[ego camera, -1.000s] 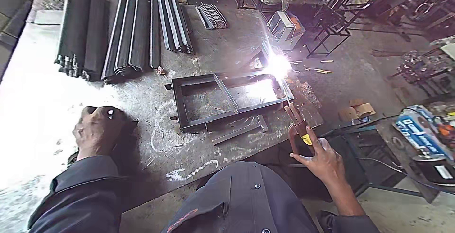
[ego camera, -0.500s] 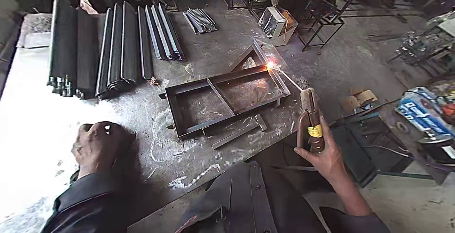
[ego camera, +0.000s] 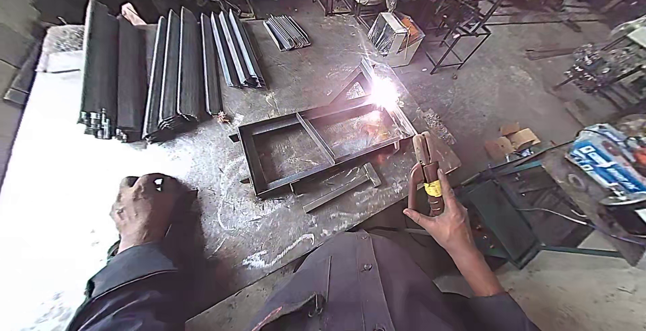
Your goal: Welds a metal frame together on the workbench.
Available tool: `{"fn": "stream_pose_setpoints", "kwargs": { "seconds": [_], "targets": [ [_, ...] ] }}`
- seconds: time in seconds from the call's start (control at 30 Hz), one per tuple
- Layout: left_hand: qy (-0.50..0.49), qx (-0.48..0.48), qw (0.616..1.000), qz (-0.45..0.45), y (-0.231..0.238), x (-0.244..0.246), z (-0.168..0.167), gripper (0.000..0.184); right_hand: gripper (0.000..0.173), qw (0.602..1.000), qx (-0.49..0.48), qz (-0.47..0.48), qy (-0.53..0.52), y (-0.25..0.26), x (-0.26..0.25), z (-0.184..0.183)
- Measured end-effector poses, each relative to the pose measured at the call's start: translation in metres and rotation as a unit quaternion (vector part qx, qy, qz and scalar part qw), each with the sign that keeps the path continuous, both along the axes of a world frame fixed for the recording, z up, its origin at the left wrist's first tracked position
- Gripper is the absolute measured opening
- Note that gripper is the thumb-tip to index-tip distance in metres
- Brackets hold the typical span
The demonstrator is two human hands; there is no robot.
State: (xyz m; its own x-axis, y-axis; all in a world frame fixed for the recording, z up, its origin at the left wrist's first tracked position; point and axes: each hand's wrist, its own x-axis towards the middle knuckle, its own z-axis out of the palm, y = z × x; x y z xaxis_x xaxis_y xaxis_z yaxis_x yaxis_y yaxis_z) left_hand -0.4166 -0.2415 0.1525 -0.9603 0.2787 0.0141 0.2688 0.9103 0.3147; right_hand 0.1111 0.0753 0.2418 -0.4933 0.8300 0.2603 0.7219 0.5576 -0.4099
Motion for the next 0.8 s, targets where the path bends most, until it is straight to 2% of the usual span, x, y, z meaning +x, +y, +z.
{"fn": "stream_pose_setpoints", "kwargs": {
  "seconds": [0.8],
  "targets": [
    [0.004, -0.013, 1.000, 0.000, 0.0033, 0.0042, 0.0032, 0.046, 0.127, 1.000, -0.012, 0.012, 0.021, -0.0020, 0.0017, 0.0020]
  ]
}}
